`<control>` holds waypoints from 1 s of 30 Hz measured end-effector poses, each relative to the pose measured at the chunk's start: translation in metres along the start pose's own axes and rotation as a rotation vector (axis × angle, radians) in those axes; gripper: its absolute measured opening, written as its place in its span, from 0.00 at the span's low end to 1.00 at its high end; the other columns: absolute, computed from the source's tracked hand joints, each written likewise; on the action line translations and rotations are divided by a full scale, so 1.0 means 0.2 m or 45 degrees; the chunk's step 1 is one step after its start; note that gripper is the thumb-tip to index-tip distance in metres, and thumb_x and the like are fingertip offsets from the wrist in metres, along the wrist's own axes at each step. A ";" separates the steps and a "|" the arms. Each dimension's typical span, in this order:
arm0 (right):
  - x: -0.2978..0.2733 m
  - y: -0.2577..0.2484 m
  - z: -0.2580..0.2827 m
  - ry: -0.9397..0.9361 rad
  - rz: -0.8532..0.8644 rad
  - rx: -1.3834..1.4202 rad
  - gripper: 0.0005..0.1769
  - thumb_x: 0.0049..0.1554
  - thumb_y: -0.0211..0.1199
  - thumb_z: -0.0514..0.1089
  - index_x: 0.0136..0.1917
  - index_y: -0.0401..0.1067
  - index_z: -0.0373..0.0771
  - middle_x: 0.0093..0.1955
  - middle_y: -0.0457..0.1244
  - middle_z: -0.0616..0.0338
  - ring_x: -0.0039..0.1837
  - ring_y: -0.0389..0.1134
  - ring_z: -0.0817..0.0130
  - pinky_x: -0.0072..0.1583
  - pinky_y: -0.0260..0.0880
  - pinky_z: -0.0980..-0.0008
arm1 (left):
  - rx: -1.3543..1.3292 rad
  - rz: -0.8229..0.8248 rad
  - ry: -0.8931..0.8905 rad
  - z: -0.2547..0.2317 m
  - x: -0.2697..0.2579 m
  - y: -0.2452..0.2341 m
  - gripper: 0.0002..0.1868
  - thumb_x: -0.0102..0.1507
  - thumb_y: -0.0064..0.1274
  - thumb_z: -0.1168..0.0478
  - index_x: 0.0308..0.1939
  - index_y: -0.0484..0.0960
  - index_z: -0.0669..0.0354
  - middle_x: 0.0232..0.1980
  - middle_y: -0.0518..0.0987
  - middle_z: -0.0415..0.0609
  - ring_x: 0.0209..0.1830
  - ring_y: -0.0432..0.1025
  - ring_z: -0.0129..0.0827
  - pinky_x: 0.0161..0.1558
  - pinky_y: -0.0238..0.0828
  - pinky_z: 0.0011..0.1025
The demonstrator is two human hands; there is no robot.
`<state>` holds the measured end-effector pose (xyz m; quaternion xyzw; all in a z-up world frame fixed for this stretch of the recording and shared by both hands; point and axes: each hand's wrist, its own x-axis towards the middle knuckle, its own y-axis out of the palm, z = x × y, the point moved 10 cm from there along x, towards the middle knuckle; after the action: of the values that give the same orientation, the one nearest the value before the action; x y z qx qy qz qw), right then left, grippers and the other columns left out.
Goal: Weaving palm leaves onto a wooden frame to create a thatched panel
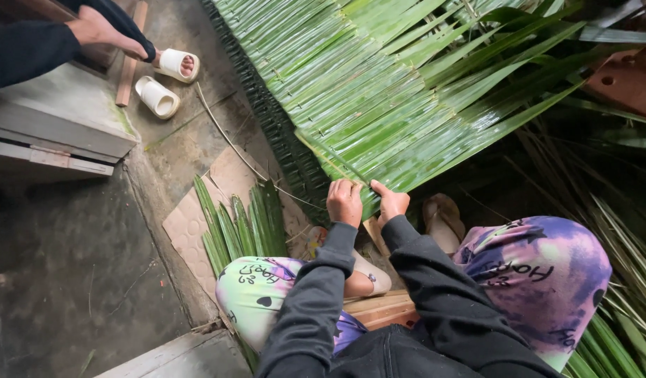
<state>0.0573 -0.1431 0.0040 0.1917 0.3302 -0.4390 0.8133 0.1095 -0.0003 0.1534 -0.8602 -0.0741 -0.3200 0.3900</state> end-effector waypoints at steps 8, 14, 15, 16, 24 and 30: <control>-0.01 -0.02 0.02 0.027 0.022 0.069 0.37 0.35 0.88 0.41 0.52 0.73 0.21 0.46 0.69 0.40 0.50 0.71 0.57 0.51 0.71 0.58 | -0.089 -0.019 -0.103 0.01 0.00 -0.06 0.13 0.52 0.69 0.60 0.27 0.76 0.53 0.31 0.74 0.43 0.35 0.72 0.43 0.42 0.71 0.35; -0.01 -0.03 0.01 0.035 0.037 0.080 0.37 0.35 0.87 0.41 0.52 0.73 0.21 0.46 0.69 0.40 0.50 0.71 0.57 0.51 0.71 0.58 | -0.099 -0.108 -0.076 -0.09 0.03 -0.13 0.10 0.57 0.66 0.65 0.30 0.77 0.52 0.33 0.75 0.43 0.35 0.72 0.42 0.43 0.71 0.33; -0.01 -0.03 0.02 0.024 0.037 0.077 0.37 0.35 0.88 0.42 0.52 0.73 0.21 0.46 0.69 0.41 0.50 0.71 0.57 0.51 0.71 0.59 | -0.073 -0.124 -0.056 -0.10 0.05 -0.13 0.10 0.57 0.66 0.65 0.29 0.77 0.52 0.33 0.75 0.42 0.36 0.72 0.41 0.43 0.70 0.33; 0.00 -0.03 0.00 0.025 0.039 0.077 0.37 0.35 0.88 0.42 0.52 0.73 0.21 0.46 0.69 0.41 0.50 0.71 0.57 0.51 0.71 0.59 | -0.071 -0.124 -0.055 -0.08 0.03 -0.13 0.10 0.57 0.66 0.65 0.29 0.77 0.52 0.33 0.75 0.42 0.36 0.72 0.41 0.43 0.70 0.33; -0.02 -0.01 0.04 0.060 0.035 0.057 0.36 0.34 0.88 0.41 0.51 0.74 0.24 0.46 0.70 0.43 0.50 0.73 0.57 0.51 0.72 0.58 | -0.170 -0.177 -0.782 0.52 -0.39 -0.06 0.03 0.61 0.63 0.63 0.38 0.88 0.50 0.39 0.84 0.49 0.44 0.79 0.41 0.49 0.75 0.34; -0.05 -0.02 0.07 0.078 0.046 0.070 0.37 0.35 0.88 0.41 0.53 0.74 0.22 0.46 0.69 0.42 0.50 0.72 0.57 0.50 0.72 0.57 | -1.294 -0.067 -1.802 0.86 -0.87 0.67 0.08 0.57 0.57 0.54 0.34 0.90 0.47 0.33 0.87 0.47 0.32 0.82 0.35 0.44 0.76 0.32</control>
<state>0.0549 -0.1476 0.0217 0.2333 0.3390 -0.4271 0.8051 0.1072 0.0529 -0.1204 -0.9248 -0.1671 0.2865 -0.1863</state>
